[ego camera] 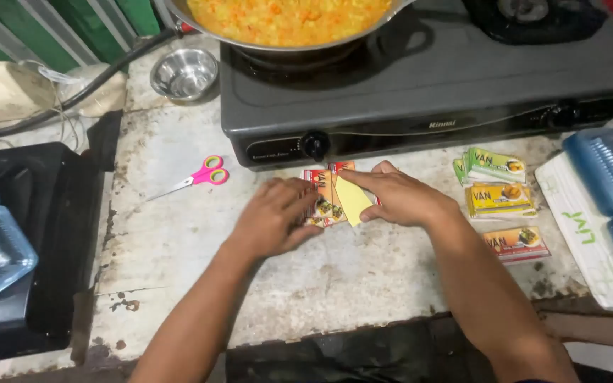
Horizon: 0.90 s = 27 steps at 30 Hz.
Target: Peeling adhesive labels and applying them to the lids of clear plastic food containers.
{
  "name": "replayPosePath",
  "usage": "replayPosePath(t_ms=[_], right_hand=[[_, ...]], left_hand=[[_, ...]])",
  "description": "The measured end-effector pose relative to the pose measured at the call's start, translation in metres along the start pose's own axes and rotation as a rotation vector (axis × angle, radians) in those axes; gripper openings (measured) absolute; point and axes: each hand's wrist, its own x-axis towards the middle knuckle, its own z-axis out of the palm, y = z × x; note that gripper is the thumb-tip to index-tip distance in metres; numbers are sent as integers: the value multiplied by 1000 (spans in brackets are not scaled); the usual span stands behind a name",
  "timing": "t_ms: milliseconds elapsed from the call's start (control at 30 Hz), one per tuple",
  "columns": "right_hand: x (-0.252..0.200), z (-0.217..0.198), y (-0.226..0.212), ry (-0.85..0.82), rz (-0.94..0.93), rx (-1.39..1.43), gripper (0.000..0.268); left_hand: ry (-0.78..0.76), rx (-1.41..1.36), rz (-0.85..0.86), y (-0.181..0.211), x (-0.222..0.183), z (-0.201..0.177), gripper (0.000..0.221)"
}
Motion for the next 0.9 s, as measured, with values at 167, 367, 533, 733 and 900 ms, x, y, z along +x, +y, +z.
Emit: replayPosePath(t_ms=[167, 367, 533, 733, 900], right_hand=[[5, -4, -5, 62, 27, -78, 81], [11, -8, 22, 164, -111, 29, 71], [17, -6, 58, 315, -150, 358, 69], [44, 40, 52, 63, -463, 1299, 52], [53, 59, 23, -22, -224, 1194, 32]], left_hand=[[-160, -39, -33, -11, -8, 8, 51], [-193, -160, -73, -14, -8, 1, 48], [-126, -217, -61, -13, -3, -2, 48], [89, -304, -152, -1, -7, 0, 64], [258, -526, -423, 2, -16, 23, 43]])
